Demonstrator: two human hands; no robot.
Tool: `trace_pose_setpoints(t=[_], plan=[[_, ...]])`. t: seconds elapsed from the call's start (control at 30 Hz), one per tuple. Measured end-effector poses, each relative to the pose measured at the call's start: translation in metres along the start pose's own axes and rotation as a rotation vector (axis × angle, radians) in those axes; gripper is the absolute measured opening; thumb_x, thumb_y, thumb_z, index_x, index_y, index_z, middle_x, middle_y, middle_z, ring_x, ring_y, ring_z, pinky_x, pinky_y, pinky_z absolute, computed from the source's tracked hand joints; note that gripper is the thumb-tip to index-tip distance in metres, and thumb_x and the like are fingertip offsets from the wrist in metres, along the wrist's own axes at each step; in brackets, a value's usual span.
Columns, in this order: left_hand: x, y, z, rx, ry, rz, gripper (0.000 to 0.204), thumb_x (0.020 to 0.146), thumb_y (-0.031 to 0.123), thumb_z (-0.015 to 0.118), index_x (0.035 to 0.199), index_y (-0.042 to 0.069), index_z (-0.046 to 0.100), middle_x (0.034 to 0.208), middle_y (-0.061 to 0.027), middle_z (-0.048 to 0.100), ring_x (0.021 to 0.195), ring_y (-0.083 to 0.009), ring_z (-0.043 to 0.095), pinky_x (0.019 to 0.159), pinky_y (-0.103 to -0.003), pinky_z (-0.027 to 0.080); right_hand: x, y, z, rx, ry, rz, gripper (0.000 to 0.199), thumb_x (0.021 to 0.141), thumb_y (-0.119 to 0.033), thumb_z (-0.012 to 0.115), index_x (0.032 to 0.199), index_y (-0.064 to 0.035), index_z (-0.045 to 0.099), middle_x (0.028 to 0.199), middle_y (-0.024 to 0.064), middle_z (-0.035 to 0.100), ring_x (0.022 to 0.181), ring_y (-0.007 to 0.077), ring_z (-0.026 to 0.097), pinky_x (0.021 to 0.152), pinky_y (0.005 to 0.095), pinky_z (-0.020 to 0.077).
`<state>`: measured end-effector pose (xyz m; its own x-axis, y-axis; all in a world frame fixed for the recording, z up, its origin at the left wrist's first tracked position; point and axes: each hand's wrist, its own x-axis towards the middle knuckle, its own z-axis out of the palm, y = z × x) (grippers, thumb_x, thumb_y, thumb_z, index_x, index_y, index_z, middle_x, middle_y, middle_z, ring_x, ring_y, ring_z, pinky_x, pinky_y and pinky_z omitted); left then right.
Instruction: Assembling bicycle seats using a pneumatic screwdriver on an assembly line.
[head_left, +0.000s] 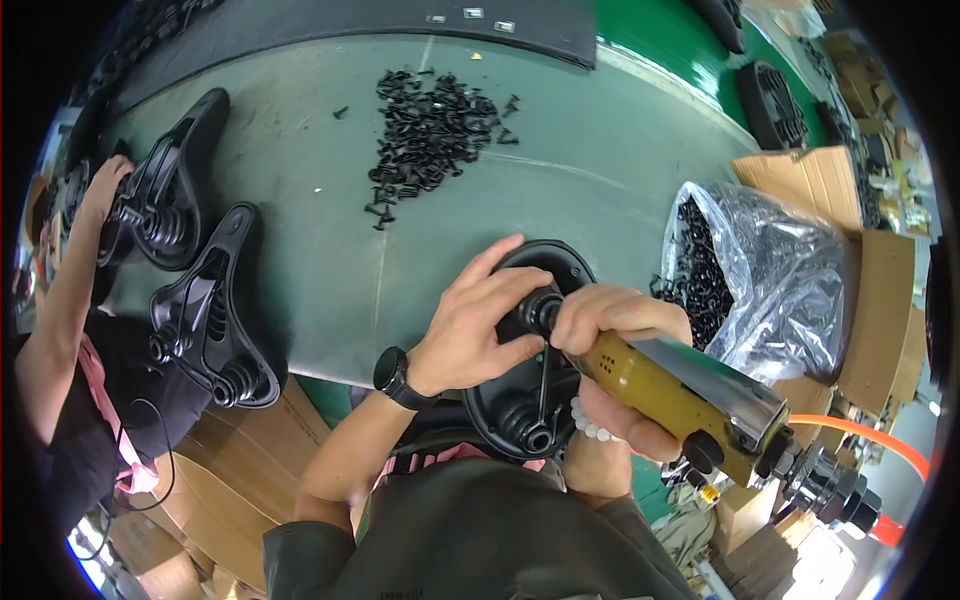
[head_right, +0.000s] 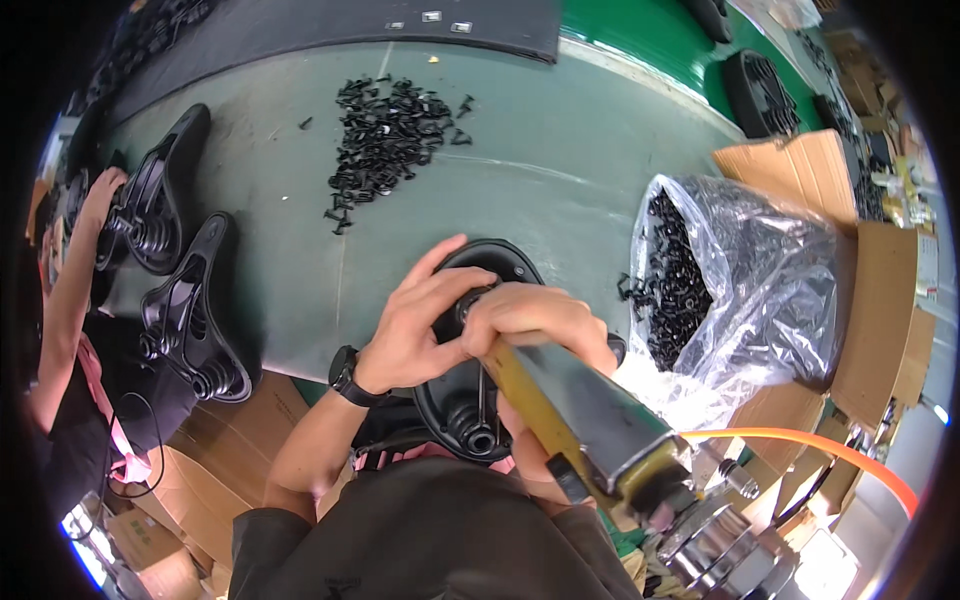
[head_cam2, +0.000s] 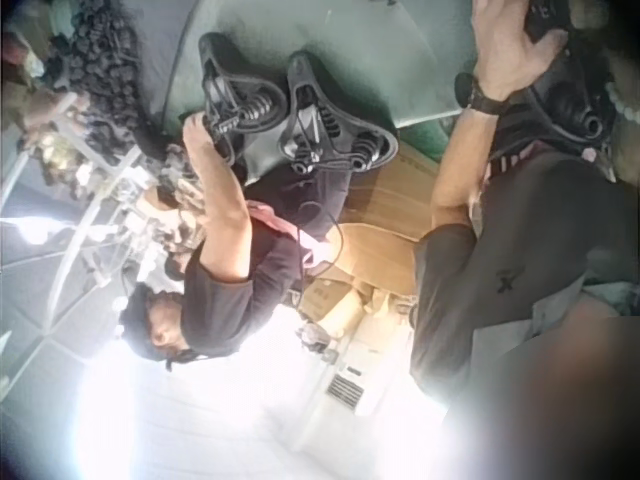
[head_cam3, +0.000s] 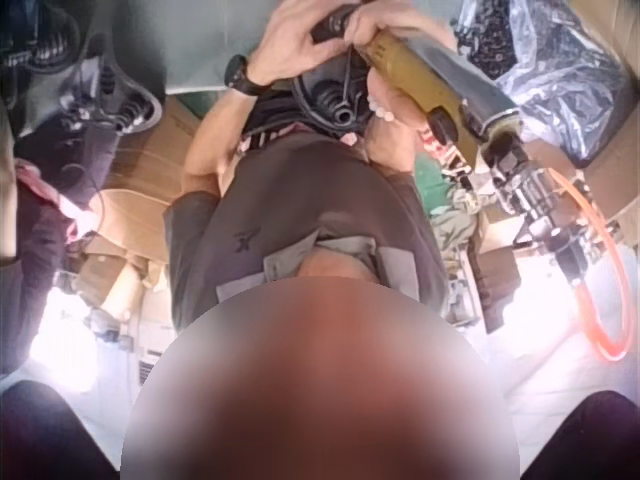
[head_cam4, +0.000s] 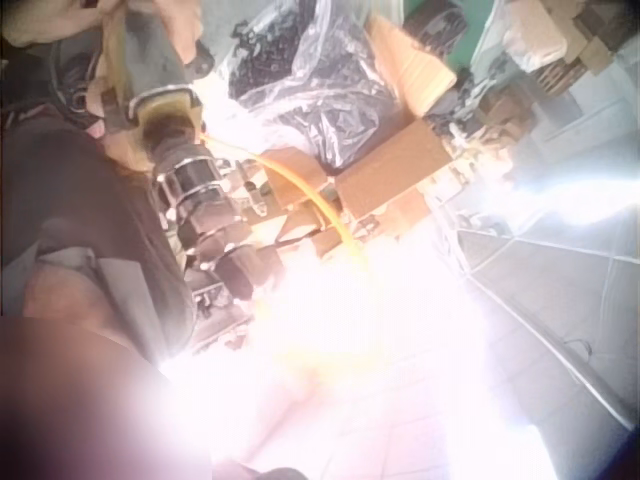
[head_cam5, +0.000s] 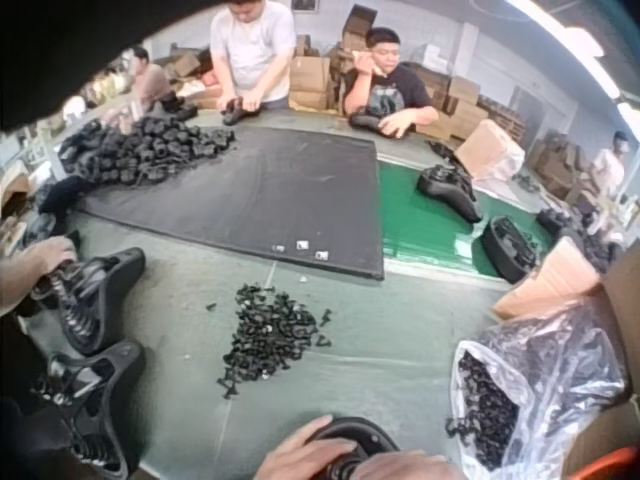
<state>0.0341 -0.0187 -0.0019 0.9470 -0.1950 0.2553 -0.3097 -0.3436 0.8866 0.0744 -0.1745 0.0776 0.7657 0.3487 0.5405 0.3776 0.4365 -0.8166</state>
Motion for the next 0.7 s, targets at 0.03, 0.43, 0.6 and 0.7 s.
trace_pose_setpoints(t=[0.03, 0.43, 0.6, 0.7], plan=[[-0.002, 0.003, -0.001, -0.003, 0.012, -0.013, 0.058, 0.064, 0.013, 0.078, 0.118, 0.003, 0.060, 0.117, -0.0128, 0.063, 0.129, -0.0395, 0.045, 0.104, -0.047, 0.041, -0.001, 0.001, 0.004, 0.007, 0.034, 0.019, 0.085, 0.075, -0.068, 0.064, 0.117, 0.0042, 0.047, 0.084, 0.0158, 0.057, 0.071, 0.0262, 0.057, 0.067, 0.0364, 0.0476], [-0.001, 0.004, -0.009, -0.057, 0.073, 0.003, 0.058, 0.060, 0.011, 0.075, 0.115, 0.002, 0.059, 0.115, -0.0135, 0.062, 0.129, -0.0398, 0.045, 0.102, -0.046, 0.043, -0.002, 0.015, 0.004, 0.017, 0.007, 0.011, 0.083, 0.076, -0.068, 0.067, 0.110, 0.0044, 0.045, 0.085, 0.0171, 0.056, 0.069, 0.0265, 0.056, 0.065, 0.0402, 0.0484], [-0.004, 0.004, -0.006, -0.064, 0.092, -0.016, 0.053, 0.065, 0.012, 0.075, 0.115, 0.003, 0.060, 0.118, -0.0146, 0.062, 0.130, -0.0388, 0.044, 0.103, -0.045, 0.042, -0.002, 0.017, 0.013, 0.040, 0.131, 0.024, 0.092, 0.069, -0.078, 0.063, 0.106, 0.0054, 0.051, 0.077, 0.0173, 0.058, 0.064, 0.0264, 0.056, 0.058, 0.0381, 0.0486], [-0.015, -0.001, -0.020, -0.104, 0.163, -0.049, 0.047, 0.071, 0.020, 0.076, 0.112, 0.002, 0.063, 0.115, -0.0155, 0.063, 0.123, -0.0349, 0.052, 0.100, -0.043, 0.044, -0.001, -0.005, 0.006, 0.147, 0.133, -0.063, 0.099, 0.070, -0.082, 0.058, 0.119, 0.0037, 0.051, 0.077, 0.0163, 0.059, 0.063, 0.0261, 0.058, 0.055, 0.0370, 0.0474]])
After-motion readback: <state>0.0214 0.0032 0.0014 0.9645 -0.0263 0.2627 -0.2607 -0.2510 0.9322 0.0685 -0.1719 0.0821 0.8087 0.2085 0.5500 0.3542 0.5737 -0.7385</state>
